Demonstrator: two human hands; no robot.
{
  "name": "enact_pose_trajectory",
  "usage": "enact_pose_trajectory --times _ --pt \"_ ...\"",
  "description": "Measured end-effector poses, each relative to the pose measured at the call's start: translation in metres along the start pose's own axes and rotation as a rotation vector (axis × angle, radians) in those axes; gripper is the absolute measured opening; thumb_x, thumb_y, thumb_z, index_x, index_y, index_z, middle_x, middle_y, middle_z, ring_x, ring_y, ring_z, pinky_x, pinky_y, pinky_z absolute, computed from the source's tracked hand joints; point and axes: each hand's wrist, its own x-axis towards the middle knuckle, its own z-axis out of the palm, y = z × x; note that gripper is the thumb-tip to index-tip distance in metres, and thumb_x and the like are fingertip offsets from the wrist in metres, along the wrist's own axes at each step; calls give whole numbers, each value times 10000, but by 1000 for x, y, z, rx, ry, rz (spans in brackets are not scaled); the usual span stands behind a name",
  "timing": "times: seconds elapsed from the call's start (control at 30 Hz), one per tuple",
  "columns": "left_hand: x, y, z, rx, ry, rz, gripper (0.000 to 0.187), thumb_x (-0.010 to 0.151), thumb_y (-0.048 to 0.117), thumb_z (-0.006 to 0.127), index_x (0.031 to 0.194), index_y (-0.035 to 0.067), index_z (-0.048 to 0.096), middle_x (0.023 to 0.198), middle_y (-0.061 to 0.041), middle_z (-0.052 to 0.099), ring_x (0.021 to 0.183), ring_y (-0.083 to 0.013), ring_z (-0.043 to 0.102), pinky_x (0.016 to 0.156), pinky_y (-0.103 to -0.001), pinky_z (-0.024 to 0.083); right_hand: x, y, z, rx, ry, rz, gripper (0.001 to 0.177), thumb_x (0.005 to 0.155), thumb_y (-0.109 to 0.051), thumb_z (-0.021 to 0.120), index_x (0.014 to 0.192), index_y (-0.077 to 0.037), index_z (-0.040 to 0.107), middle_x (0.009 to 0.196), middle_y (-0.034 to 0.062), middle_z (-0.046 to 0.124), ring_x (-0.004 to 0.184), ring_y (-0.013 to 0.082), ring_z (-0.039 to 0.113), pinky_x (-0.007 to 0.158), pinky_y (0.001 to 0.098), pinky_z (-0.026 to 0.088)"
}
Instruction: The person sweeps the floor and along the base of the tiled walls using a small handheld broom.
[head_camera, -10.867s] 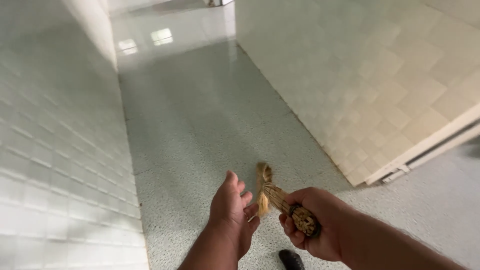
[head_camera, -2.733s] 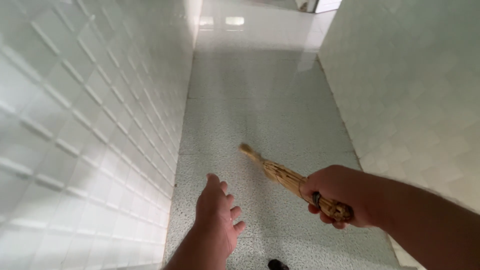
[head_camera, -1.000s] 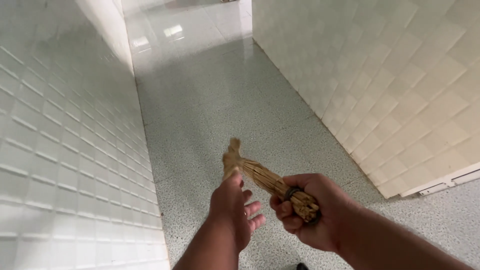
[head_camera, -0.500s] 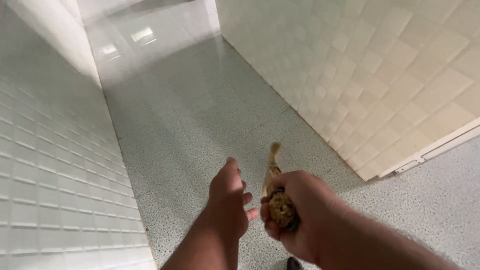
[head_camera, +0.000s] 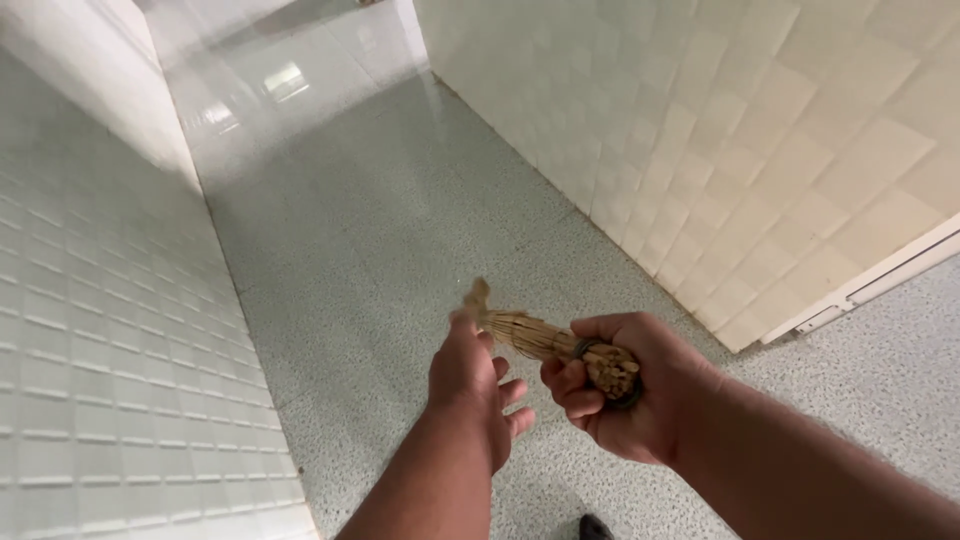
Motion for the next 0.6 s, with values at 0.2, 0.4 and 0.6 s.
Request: enact_pose_trajectory --times 0.2,0.4,0.6 --pt "11 3 27 -150 -135 47 846 979 680 164 1605 134 324 1644 -158 358 1516 -334 346 1233 -574 302 -32 -7 13 17 -19 -79 318 967 -195 471 1125 72 543 812 149 604 555 127 558 388 242 404" --pt "17 -3 52 -98 -268 10 832 1003 675 138 1629 131 207 1693 -165 266 1555 -362 305 1250 -571 242 -54 -18 13 32 151 -198 189 960 -154 518 1017 23 554 752 110 584 554 136 576 404 243 412" --pt "6 -4 74 106 -242 -31 794 1004 648 143 1627 171 266 1685 -135 303 1540 -341 357 1267 -541 299 -60 -25 -7 102 316 -259 161 987 -199 508 1012 -40 503 738 98 582 585 170 599 436 272 403"
